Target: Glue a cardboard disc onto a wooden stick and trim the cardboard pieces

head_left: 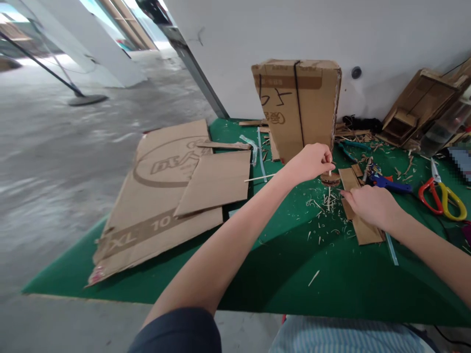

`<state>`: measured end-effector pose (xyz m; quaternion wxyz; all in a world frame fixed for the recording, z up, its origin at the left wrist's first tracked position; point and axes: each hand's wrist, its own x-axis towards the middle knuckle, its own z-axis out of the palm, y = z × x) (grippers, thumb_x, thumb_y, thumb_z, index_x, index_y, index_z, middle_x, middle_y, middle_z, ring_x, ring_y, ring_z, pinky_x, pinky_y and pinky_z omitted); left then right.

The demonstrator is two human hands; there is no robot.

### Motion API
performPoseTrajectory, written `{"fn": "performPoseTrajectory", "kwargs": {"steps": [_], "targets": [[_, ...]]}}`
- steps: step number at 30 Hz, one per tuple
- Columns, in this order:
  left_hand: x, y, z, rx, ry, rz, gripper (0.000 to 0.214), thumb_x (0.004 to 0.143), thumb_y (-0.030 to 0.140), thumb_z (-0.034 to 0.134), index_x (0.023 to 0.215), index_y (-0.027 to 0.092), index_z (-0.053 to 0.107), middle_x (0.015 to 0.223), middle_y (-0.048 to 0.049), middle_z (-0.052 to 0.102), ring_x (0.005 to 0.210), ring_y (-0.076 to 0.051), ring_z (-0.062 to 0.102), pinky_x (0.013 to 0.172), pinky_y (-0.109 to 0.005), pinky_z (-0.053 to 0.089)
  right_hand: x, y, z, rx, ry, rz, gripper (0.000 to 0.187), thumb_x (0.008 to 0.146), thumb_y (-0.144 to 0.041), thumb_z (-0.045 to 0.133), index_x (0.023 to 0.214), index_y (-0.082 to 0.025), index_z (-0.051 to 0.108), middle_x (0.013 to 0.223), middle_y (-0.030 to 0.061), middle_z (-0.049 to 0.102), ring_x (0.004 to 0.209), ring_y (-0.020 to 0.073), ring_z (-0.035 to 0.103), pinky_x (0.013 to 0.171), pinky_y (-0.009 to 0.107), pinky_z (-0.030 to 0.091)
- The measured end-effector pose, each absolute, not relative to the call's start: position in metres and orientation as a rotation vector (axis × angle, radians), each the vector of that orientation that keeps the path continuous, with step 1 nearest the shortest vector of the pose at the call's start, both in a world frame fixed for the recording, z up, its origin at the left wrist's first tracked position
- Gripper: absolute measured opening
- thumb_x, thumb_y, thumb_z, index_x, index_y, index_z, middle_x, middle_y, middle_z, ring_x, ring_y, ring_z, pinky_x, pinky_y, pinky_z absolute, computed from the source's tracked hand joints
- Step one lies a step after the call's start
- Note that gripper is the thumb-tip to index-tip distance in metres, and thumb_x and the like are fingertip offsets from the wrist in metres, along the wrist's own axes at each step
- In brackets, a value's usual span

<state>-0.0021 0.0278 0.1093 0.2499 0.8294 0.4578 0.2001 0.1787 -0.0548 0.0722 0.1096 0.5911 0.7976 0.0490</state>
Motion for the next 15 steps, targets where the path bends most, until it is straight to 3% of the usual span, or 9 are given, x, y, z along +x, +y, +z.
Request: {"fn": "performPoseTrajectory", "kwargs": {"steps": [5,15], "targets": [[-0.001,0.028,0.108,2.251,1.23,0.543,0.01,0.077,0.025,0.06,0.078,0.016,0.058,0.074,-0.0059,0.07,0.064,-0.014,0.06,0.06,-0.029,0.039,0.172,-0.049,0.06,1.919,2.373,0.256,0.058,0.099,-0.047,0.022,0.086,-0.015,0.069,0.078,0.0139,0.071,0.07,0.0244,0.069,0.058,0.028,0.04],[0.0,0.025,0.11,2.284,1.254,0.538,0.009,0.077,0.023,0.058,0.079,0.015,0.061,0.074,-0.0061,0.07,0.063,-0.014,0.06,0.061,-0.029,0.04,0.169,-0.05,0.044,1.929,2.395,0.303,0.069,0.1,-0.047,0.015,0.075,-0.011,0.069,0.069,0.0163,0.068,0.058,0.0207,0.065,0.051,0.026,0.032]]}}
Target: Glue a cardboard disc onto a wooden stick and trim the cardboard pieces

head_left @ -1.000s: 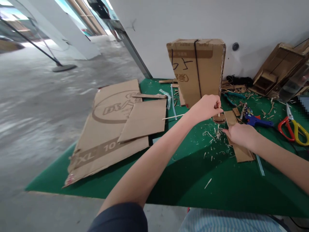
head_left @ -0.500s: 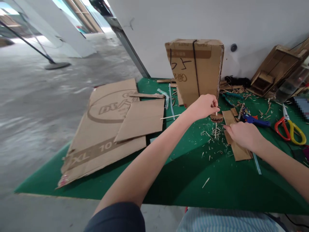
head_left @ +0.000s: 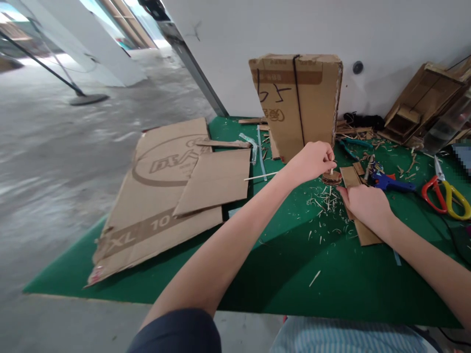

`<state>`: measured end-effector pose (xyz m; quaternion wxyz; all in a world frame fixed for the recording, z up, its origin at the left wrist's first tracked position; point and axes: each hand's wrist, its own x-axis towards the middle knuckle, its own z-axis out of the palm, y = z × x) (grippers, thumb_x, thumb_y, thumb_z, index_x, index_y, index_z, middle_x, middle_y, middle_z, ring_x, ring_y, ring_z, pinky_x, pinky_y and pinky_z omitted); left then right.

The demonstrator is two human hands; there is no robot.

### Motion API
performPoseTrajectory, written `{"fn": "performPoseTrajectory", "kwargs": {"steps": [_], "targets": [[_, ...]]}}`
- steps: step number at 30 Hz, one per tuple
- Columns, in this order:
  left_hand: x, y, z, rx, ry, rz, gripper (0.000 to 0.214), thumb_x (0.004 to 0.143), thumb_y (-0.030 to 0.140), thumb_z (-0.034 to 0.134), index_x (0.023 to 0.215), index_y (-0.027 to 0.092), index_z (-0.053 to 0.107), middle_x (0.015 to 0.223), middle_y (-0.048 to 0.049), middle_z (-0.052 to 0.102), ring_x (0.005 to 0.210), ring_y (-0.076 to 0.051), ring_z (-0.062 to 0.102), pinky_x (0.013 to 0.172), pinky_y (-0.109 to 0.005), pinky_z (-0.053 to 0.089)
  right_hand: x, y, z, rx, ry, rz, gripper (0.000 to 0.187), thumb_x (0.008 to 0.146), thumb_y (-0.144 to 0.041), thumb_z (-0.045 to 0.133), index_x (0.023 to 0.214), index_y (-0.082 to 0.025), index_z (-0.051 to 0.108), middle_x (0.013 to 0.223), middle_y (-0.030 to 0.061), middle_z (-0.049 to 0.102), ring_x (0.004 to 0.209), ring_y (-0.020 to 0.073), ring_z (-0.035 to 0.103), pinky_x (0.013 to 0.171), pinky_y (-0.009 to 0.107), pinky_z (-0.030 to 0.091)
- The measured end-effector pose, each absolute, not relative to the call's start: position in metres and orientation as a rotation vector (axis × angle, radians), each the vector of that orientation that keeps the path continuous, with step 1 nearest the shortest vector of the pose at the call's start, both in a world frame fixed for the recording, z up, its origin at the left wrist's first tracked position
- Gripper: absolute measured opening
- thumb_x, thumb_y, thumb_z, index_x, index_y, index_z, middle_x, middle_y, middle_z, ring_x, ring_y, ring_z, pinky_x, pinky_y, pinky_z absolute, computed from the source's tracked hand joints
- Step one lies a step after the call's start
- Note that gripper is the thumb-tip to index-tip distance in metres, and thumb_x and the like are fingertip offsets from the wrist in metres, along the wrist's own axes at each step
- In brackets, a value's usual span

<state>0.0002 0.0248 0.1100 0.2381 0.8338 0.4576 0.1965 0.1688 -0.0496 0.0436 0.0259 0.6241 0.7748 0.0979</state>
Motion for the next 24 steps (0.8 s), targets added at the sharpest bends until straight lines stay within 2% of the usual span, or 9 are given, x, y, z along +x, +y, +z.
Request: {"fn": "performPoseTrajectory", "kwargs": {"steps": [7,11,17,24], "targets": [[0.0001,0.0208,0.1134,2.304,1.246,0.526,0.013,0.077,0.025,0.058,0.082,0.014,0.063,0.076,-0.0074,0.07,0.065,-0.015,0.059,0.062,-0.03,0.04,0.1661,-0.0565,0.0497,1.812,2.396,0.211,0.065,0.1,-0.045,0.02,0.073,-0.012,0.069,0.068,0.0147,0.067,0.059,0.0215,0.065,0.05,0.026,0.033],[0.0002,0.0209,0.1144,2.3,1.256,0.518,0.014,0.076,0.026,0.06,0.082,0.014,0.064,0.078,-0.0076,0.07,0.066,-0.015,0.06,0.063,-0.03,0.04,0.1709,-0.0578,0.05,1.811,2.404,0.243,0.067,0.1,-0.047,0.018,0.072,-0.012,0.068,0.067,0.0145,0.067,0.061,0.0229,0.066,0.05,0.026,0.033],[0.0009,0.0225,0.1129,2.339,1.261,0.527,0.011,0.076,0.026,0.06,0.078,0.015,0.062,0.076,-0.007,0.069,0.064,-0.014,0.059,0.061,-0.029,0.039,0.1731,-0.0547,0.0452,1.91,2.391,0.329,0.068,0.1,-0.046,0.013,0.084,-0.012,0.069,0.071,0.0154,0.069,0.063,0.0226,0.067,0.05,0.025,0.032],[0.0015,0.0202,0.1143,2.33,1.226,0.511,0.011,0.078,0.026,0.057,0.076,0.016,0.06,0.072,-0.0054,0.069,0.061,-0.013,0.058,0.06,-0.029,0.038,0.1711,-0.0545,0.0486,1.834,2.384,0.21,0.067,0.1,-0.047,0.018,0.073,-0.012,0.068,0.068,0.0146,0.067,0.06,0.0223,0.066,0.049,0.025,0.031]]}}
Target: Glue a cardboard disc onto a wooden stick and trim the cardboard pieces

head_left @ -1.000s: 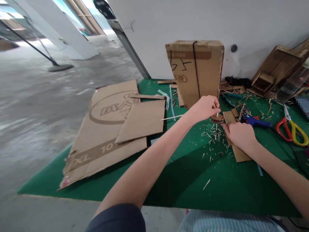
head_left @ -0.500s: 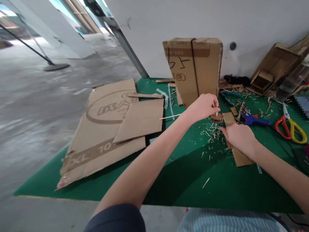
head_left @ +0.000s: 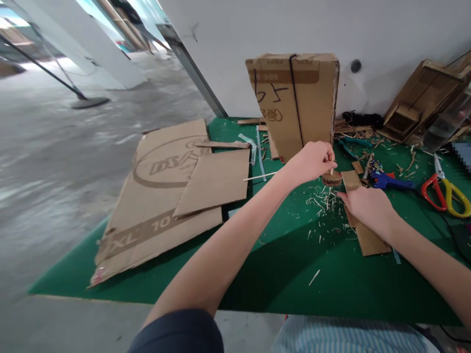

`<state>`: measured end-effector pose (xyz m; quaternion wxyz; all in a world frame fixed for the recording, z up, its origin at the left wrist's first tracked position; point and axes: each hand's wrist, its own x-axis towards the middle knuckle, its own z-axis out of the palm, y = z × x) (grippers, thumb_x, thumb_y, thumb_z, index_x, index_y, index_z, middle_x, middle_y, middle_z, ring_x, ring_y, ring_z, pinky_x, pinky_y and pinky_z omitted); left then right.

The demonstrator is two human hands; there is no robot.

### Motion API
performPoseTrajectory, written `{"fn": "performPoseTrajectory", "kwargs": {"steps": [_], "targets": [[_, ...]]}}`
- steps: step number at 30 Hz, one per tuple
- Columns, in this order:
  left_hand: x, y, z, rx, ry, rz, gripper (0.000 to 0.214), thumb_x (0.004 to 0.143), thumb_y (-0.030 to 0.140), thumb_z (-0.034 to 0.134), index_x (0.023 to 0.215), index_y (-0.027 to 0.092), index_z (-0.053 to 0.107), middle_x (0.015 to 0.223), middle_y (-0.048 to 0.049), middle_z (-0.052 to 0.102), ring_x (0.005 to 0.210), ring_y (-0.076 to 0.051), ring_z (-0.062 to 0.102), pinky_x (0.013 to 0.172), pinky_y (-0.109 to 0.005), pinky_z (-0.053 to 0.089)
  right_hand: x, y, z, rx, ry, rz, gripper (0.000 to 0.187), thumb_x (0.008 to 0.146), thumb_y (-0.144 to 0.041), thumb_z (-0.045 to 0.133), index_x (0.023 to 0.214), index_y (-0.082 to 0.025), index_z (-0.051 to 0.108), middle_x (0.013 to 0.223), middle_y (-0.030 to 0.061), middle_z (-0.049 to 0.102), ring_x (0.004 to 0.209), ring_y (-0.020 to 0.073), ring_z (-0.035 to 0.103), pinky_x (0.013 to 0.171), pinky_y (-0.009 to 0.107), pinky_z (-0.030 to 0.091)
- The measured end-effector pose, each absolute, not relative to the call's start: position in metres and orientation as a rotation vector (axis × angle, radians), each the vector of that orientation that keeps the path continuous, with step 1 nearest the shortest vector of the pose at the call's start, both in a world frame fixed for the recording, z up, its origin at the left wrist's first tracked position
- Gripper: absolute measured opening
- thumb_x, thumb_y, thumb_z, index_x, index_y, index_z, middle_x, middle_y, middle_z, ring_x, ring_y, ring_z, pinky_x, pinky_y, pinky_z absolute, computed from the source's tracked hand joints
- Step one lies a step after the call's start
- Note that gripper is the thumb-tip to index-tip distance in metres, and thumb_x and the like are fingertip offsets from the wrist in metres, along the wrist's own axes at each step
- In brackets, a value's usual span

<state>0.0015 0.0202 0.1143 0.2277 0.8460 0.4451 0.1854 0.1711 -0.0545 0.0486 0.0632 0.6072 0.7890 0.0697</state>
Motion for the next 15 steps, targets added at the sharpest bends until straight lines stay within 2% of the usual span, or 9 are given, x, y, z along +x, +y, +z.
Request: {"fn": "performPoseTrajectory", "kwargs": {"steps": [5,10,15], "targets": [[0.0019,0.0198,0.1152,2.331,1.243,0.496,0.01,0.078,0.026,0.058,0.076,0.016,0.06,0.071,-0.0054,0.068,0.06,-0.013,0.057,0.06,-0.029,0.038,0.1763,-0.0577,0.0469,1.788,2.415,0.226,0.064,0.1,-0.045,0.019,0.078,-0.012,0.069,0.069,0.0136,0.068,0.061,0.0222,0.066,0.049,0.027,0.031],[0.0014,0.0217,0.1137,2.344,1.226,0.508,0.01,0.078,0.025,0.058,0.076,0.016,0.06,0.07,-0.0046,0.068,0.06,-0.013,0.057,0.059,-0.029,0.038,0.1759,-0.0546,0.0453,1.874,2.391,0.252,0.068,0.1,-0.046,0.016,0.074,-0.011,0.069,0.066,0.0144,0.066,0.061,0.0221,0.065,0.048,0.027,0.028],[0.0012,0.0213,0.1129,2.335,1.233,0.512,0.01,0.078,0.025,0.057,0.075,0.016,0.06,0.07,-0.0051,0.068,0.061,-0.013,0.057,0.059,-0.029,0.037,0.1757,-0.0507,0.0482,1.789,2.438,0.16,0.066,0.1,-0.045,0.021,0.072,-0.01,0.068,0.068,0.0154,0.067,0.061,0.0195,0.064,0.05,0.026,0.031]]}}
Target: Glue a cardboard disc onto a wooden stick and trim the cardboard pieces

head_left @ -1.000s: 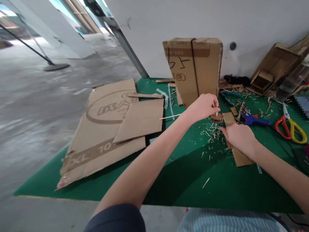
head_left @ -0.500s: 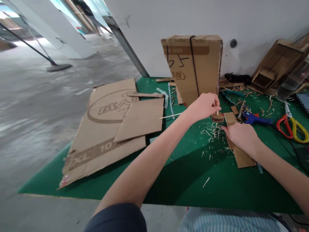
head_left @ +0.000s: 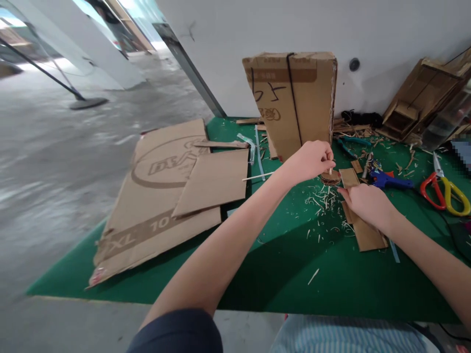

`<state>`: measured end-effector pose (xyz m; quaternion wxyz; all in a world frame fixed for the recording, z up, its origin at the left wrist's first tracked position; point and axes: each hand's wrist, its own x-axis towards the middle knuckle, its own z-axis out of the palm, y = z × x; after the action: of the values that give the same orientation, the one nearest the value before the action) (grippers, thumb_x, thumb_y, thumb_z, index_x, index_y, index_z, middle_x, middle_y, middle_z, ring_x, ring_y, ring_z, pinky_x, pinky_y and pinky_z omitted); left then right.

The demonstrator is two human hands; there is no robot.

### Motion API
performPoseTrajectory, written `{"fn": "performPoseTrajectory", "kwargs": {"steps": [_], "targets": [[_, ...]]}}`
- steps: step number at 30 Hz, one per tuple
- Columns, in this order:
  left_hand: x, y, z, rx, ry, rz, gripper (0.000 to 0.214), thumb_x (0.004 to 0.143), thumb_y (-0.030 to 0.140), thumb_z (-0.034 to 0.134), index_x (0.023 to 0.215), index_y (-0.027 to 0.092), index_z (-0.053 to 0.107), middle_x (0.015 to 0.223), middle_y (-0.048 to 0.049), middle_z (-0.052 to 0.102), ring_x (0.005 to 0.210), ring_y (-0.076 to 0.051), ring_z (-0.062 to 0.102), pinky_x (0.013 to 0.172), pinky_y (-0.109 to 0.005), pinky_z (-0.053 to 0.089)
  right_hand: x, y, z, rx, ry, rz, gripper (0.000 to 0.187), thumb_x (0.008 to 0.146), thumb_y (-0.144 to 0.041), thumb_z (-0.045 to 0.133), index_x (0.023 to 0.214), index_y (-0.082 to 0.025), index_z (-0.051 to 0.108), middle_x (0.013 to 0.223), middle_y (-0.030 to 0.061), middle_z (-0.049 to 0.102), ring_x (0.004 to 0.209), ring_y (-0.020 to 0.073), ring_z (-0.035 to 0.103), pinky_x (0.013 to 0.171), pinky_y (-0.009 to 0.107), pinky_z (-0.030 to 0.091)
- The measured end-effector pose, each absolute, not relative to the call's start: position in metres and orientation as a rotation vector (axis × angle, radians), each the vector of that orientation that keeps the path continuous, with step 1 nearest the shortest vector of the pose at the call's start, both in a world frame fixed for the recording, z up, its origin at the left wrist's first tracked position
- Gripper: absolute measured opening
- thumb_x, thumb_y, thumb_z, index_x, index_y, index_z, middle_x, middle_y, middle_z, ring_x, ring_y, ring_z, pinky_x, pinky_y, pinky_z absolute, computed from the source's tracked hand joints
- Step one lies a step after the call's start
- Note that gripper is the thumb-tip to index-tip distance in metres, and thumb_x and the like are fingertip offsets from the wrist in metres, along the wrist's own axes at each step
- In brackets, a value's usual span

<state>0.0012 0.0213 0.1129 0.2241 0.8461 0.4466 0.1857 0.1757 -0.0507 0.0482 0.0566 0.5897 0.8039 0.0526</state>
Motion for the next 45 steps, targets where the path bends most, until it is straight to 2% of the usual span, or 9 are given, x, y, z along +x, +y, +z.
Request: {"fn": "performPoseTrajectory", "kwargs": {"steps": [5,9,12,18,23,27,37,45], "targets": [[0.002,0.02,0.114,2.331,1.23,0.5,0.011,0.078,0.025,0.057,0.079,0.015,0.061,0.071,-0.0053,0.068,0.063,-0.015,0.058,0.062,-0.031,0.039,0.18,-0.054,0.05,1.727,2.451,0.135,0.065,0.101,-0.044,0.021,0.073,-0.009,0.069,0.069,0.0155,0.066,0.063,0.0187,0.063,0.053,0.027,0.034],[0.003,0.02,0.115,2.344,1.222,0.497,0.009,0.078,0.024,0.058,0.078,0.015,0.06,0.073,-0.0053,0.068,0.063,-0.014,0.058,0.063,-0.03,0.039,0.181,-0.054,0.047,1.759,2.463,0.141,0.066,0.101,-0.043,0.016,0.084,-0.009,0.071,0.069,0.015,0.067,0.062,0.0181,0.063,0.052,0.027,0.031],[0.003,0.019,0.116,2.349,1.239,0.494,0.008,0.079,0.023,0.057,0.076,0.016,0.059,0.073,-0.0056,0.068,0.062,-0.013,0.058,0.062,-0.029,0.039,0.177,-0.053,0.044,1.822,2.415,0.217,0.07,0.101,-0.045,0.014,0.078,-0.01,0.07,0.068,0.0156,0.066,0.062,0.0206,0.064,0.049,0.028,0.029],[0.002,0.02,0.115,2.341,1.265,0.494,0.01,0.078,0.025,0.058,0.078,0.016,0.06,0.074,-0.0055,0.069,0.064,-0.014,0.058,0.062,-0.029,0.038,0.175,-0.052,0.051,1.759,2.426,0.182,0.06,0.1,-0.045,0.026,0.075,-0.012,0.07,0.07,0.0138,0.068,0.063,0.0224,0.066,0.048,0.027,0.031],[0.002,0.02,0.115,2.35,1.274,0.489,0.012,0.078,0.025,0.058,0.081,0.014,0.062,0.076,-0.0067,0.068,0.065,-0.015,0.058,0.064,-0.03,0.039,0.177,-0.05,0.052,1.723,2.429,0.18,0.063,0.1,-0.046,0.024,0.072,-0.011,0.069,0.07,0.0151,0.068,0.064,0.022,0.066,0.05,0.026,0.034],[0.002,0.019,0.116,2.356,1.263,0.497,0.012,0.078,0.025,0.058,0.081,0.015,0.062,0.078,-0.0067,0.068,0.066,-0.015,0.058,0.065,-0.03,0.039,0.173,-0.051,0.049,1.803,2.393,0.231,0.064,0.101,-0.045,0.019,0.079,-0.012,0.07,0.071,0.0145,0.069,0.064,0.0222,0.067,0.051,0.026,0.034],[0.0,0.02,0.114,2.351,1.273,0.491,0.011,0.078,0.025,0.059,0.081,0.015,0.061,0.076,-0.0056,0.068,0.065,-0.014,0.058,0.064,-0.029,0.039,0.17,-0.048,0.058,1.646,2.4,0.135,0.057,0.1,-0.044,0.028,0.086,-0.01,0.071,0.077,0.0162,0.069,0.069,0.0258,0.069,0.049,0.027,0.038],[-0.001,0.022,0.114,2.318,1.247,0.49,0.011,0.079,0.026,0.058,0.079,0.015,0.06,0.075,-0.0056,0.069,0.063,-0.013,0.058,0.061,-0.029,0.038,0.173,-0.053,0.061,1.659,2.409,0.157,0.063,0.1,-0.045,0.024,0.075,-0.011,0.071,0.073,0.0155,0.068,0.065,0.0224,0.067,0.052,0.026,0.038]]}}
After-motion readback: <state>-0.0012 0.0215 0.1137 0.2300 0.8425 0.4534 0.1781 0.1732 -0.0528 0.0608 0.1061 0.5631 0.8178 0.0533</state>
